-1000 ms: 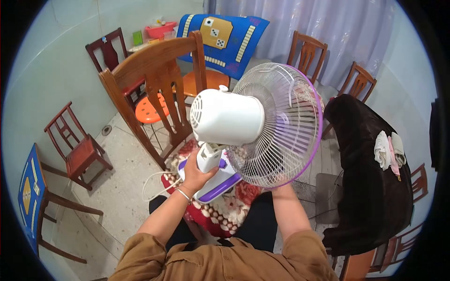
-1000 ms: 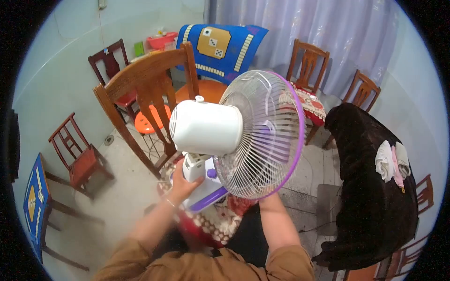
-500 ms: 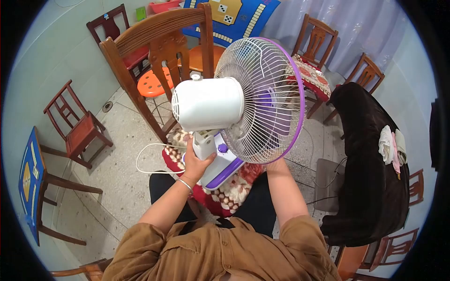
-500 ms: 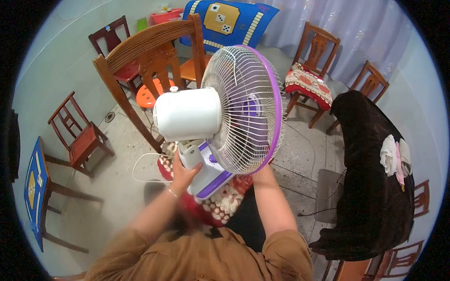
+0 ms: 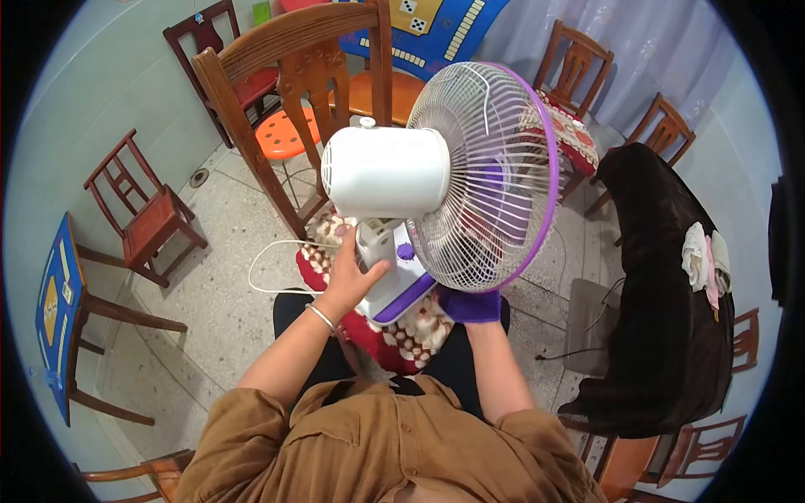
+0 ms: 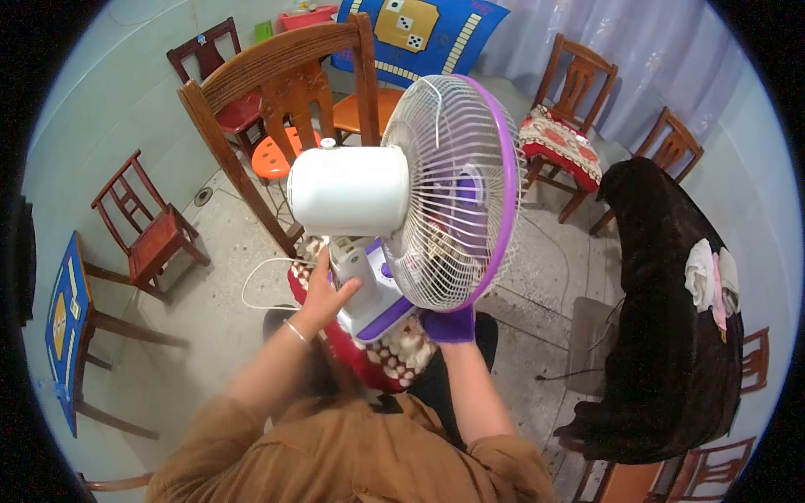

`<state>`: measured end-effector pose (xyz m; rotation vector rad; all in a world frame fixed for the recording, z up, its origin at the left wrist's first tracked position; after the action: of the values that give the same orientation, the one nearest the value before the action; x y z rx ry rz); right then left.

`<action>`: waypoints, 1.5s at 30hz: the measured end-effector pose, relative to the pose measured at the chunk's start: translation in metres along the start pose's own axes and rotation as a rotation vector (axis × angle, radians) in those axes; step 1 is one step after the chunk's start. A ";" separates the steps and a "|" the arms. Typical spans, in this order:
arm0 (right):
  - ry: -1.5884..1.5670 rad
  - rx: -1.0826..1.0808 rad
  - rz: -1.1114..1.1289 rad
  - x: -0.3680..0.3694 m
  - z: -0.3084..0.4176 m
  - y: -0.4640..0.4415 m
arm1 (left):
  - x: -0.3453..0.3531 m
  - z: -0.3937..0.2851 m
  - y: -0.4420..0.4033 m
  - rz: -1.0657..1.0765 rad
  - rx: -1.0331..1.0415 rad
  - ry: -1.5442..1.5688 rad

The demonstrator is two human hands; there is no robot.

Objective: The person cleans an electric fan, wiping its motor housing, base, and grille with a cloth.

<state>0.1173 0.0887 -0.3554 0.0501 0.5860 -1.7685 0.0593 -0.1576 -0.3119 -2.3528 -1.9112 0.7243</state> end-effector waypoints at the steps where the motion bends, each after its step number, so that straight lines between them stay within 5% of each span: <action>1: -0.027 0.020 0.021 0.006 -0.003 0.011 | 0.000 0.003 -0.001 -0.045 0.045 0.033; 6: -0.598 0.172 0.157 0.019 -0.002 0.040 | 0.001 -0.007 0.007 -0.083 -0.017 -0.084; 7: -0.017 -0.006 0.102 0.015 0.031 0.040 | 0.002 -0.012 0.010 -0.085 -0.038 -0.087; 10: -0.504 0.271 -0.209 0.047 0.008 0.065 | 0.005 -0.014 0.014 -0.153 -0.018 -0.081; 12: -1.194 0.633 -0.117 0.091 -0.020 0.098 | 0.006 -0.017 0.016 -0.158 -0.024 -0.059; 19: -0.134 -0.117 -0.024 0.086 0.105 0.044 | 0.005 -0.016 0.020 -0.128 0.007 -0.108; 22: 0.177 -0.233 0.019 0.104 0.114 0.023 | 0.013 0.016 0.017 -0.126 0.058 0.093; 28: 0.095 -0.176 -0.159 0.094 0.121 0.006 | 0.017 0.008 0.017 -0.147 0.131 0.149; 34: 0.167 -0.298 -0.112 0.109 0.142 0.025 | 0.032 0.059 0.016 -0.013 -0.115 0.569; 36: 0.196 -0.423 -0.058 0.110 0.147 0.031 | 0.051 0.104 0.020 0.030 -0.411 1.074; 38: 0.120 -0.356 -0.042 0.107 0.116 0.026 | 0.043 0.032 0.019 0.011 -0.504 1.357; 40: 0.099 -0.260 0.023 0.105 0.103 0.019 | 0.024 0.017 0.018 -0.089 -0.005 0.413; 45: 0.063 -0.307 -0.114 0.099 0.116 0.011 | 0.020 -0.002 0.017 -0.108 0.044 0.378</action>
<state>0.1298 -0.0500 -0.2910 -0.1434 0.9160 -1.7727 0.0790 -0.1424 -0.3217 -2.1486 -1.8162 0.2833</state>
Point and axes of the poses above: each hand's wrist, its own y-axis away from the middle knuckle, its own x-axis out of the palm, z = x × y, the point moved 8 cm from there along -y, towards the middle knuckle
